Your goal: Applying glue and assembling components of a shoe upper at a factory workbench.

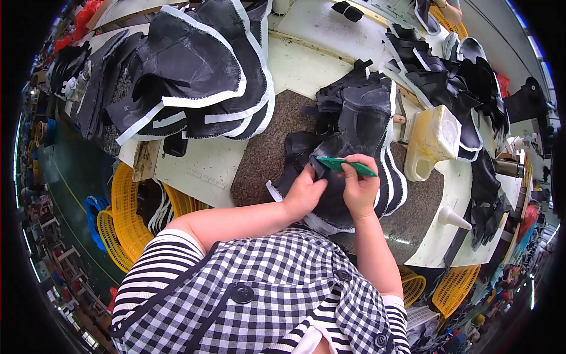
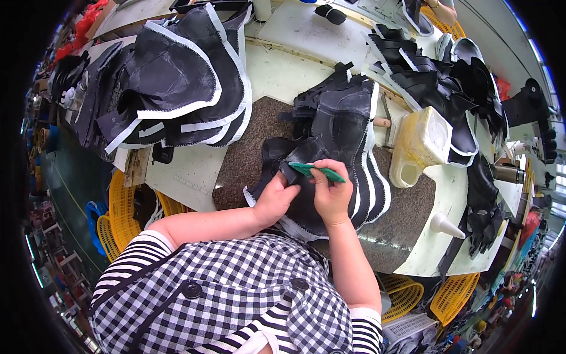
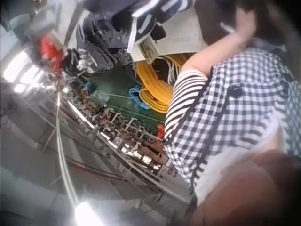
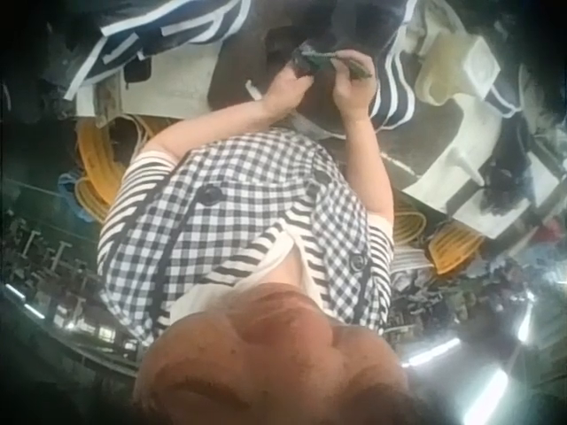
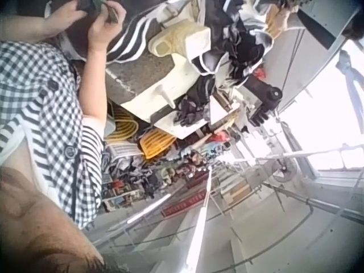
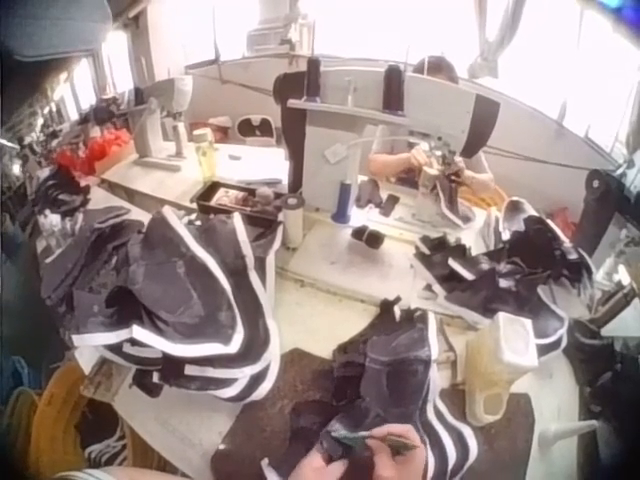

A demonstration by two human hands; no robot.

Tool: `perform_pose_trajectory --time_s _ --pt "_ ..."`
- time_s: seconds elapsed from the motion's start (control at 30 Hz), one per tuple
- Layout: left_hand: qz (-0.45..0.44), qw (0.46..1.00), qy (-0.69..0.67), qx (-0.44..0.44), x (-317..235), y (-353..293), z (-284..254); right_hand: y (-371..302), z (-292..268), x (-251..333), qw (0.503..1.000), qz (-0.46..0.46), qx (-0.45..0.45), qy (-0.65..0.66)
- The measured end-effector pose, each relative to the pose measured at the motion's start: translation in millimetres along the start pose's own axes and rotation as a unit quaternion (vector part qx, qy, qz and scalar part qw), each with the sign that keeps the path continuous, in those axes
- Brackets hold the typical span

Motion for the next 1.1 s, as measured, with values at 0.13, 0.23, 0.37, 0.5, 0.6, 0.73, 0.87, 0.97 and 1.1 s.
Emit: perform_pose_trajectory --time_s 0.13,0.23,0.37,0.5,0.6,0.73,0.87,0.97,1.1 --pt "-0.037 0.995 -0.097 -0.006 5 -4 -10 4 0 16 0.993 0.074 -0.073 0.064" --pt "-0.013 0.998 -0.055 0.017 11 -1 -15 -3 14 15 0.998 0.046 -0.039 0.010" --pt "-0.004 0.992 -0.128 0.004 7 -1 -12 4 5 0 0.972 -0.086 -0.030 -0.215" --pt "-0.010 0.993 -0.116 0.019 18 0 -22 1 20 22 0.995 -0.045 0.036 -0.082" --pt "-0.022 0.998 -0.027 0.060 10 -1 -19 7 17 28 0.954 -0.131 0.006 -0.268" --pt "0.016 0.997 -0.061 0.044 -9 1 -10 12 7 21 0.905 -0.179 -0.021 -0.386" --pt "0.060 0.993 -0.071 0.078 -14 4 -10 3 13 22 0.879 -0.231 0.033 -0.416" --pt "0.042 0.996 -0.054 0.056 -5 1 -15 -12 23 30 0.941 -0.208 0.080 -0.256" --pt "0.014 0.999 0.027 0.041 -4 -4 -17 -18 17 16 0.982 -0.133 0.016 -0.132"
Point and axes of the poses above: each hand's wrist, its own y-axis towards the middle knuckle, its own z-axis out of the palm, x = y × z, the point moved 3 cm from there along y, towards the middle knuckle, and after that the axes turned 7 degrees about x, right-handed, at the moved point
